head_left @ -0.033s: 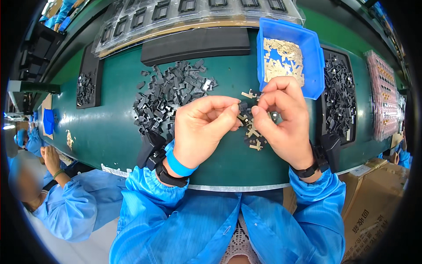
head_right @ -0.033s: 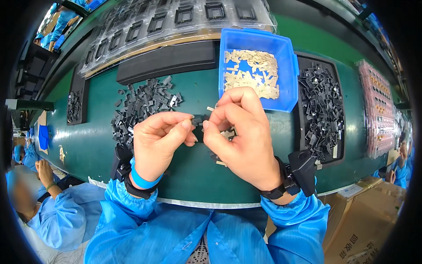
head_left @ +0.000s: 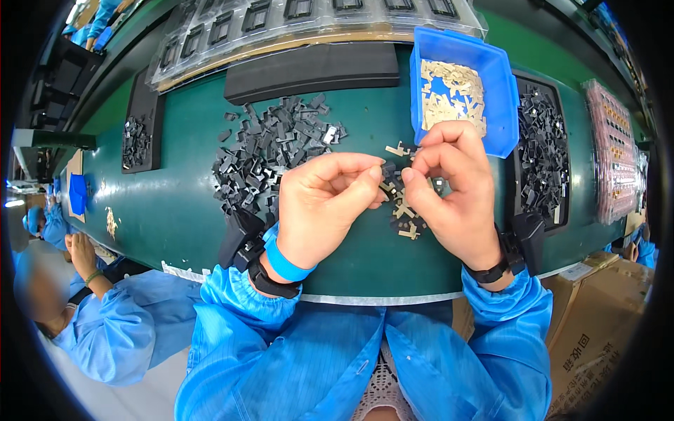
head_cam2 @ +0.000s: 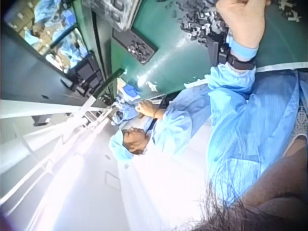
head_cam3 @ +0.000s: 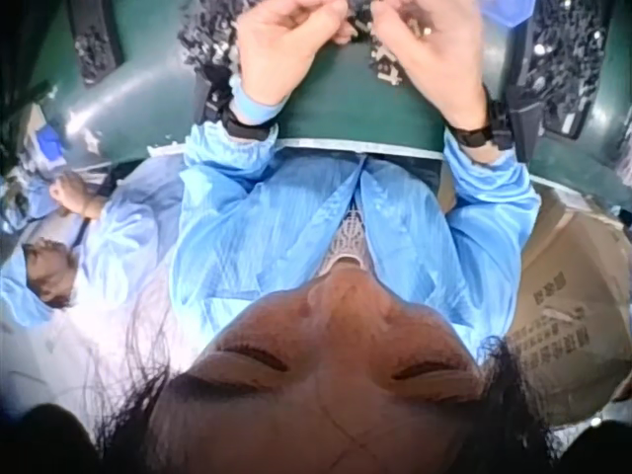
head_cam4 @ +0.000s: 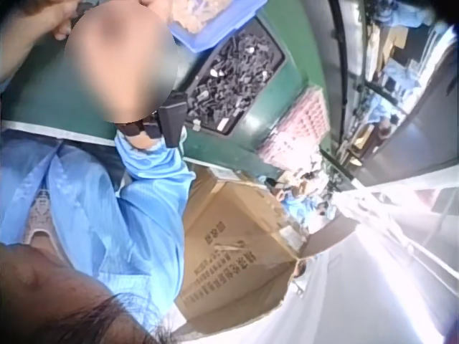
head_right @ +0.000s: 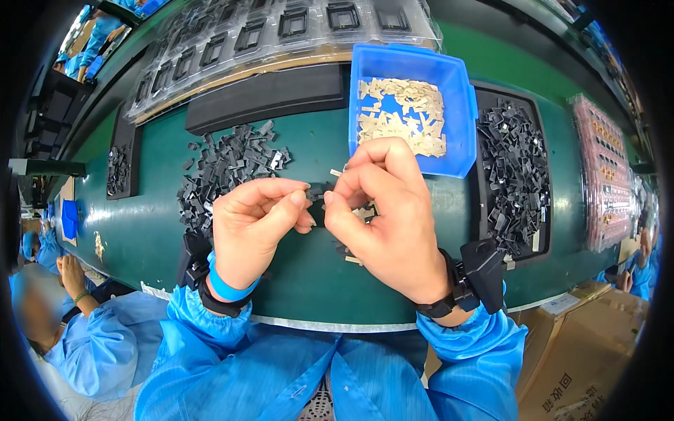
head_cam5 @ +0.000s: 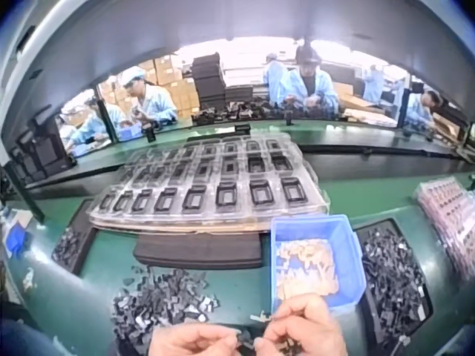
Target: Manually assemble small gold-colored metal contacts onto black plastic base components at a factory assembly station.
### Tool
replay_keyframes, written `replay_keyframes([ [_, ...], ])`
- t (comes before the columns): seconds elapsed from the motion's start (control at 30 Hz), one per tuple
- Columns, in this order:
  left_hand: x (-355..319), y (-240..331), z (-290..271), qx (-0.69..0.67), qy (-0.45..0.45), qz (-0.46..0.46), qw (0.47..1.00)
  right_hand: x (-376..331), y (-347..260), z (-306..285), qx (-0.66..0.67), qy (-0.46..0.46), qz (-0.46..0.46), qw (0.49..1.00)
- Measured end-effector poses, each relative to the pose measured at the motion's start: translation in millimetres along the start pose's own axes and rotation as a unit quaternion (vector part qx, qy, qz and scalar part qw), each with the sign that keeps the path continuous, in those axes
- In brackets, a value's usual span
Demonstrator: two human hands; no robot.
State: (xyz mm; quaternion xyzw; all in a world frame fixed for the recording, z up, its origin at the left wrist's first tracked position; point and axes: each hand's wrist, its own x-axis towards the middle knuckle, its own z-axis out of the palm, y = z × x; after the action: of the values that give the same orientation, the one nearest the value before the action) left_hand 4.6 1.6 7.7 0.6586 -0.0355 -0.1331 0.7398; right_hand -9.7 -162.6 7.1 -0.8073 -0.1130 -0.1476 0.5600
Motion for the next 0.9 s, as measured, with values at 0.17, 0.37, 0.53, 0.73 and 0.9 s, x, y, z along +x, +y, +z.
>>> replay_keyframes([
  [0.17, -1.5, -1.1, 0.1, 0.002, -0.005, 0.001, 1.000, -0.5, 0.4, 0.3, -0.013, -0.003, 0.005, 1.000],
  [0.37, -2.0, -1.5, -0.4, -0.016, -0.007, -0.001, 1.000, -1.7, 0.6, 1.5, -0.004, -0.005, 0.017, 1.000],
  [0.53, -2.3, -1.3, -0.5, -0.004, -0.005, 0.000, 1.000, -1.3, 0.6, 1.5, 0.001, -0.005, 0.022, 1.000],
  [0.73, -1.4, -0.8, 0.0, 0.000, -0.008, 0.001, 1.000, -0.7, 0.6, 1.0, 0.000, -0.009, 0.021, 1.000],
  [0.9, -2.0, -0.3, -0.1, 0.004, -0.007, -0.004, 1.000, -0.4, -0.3, 1.6, 0.004, -0.008, 0.026, 1.000],
])
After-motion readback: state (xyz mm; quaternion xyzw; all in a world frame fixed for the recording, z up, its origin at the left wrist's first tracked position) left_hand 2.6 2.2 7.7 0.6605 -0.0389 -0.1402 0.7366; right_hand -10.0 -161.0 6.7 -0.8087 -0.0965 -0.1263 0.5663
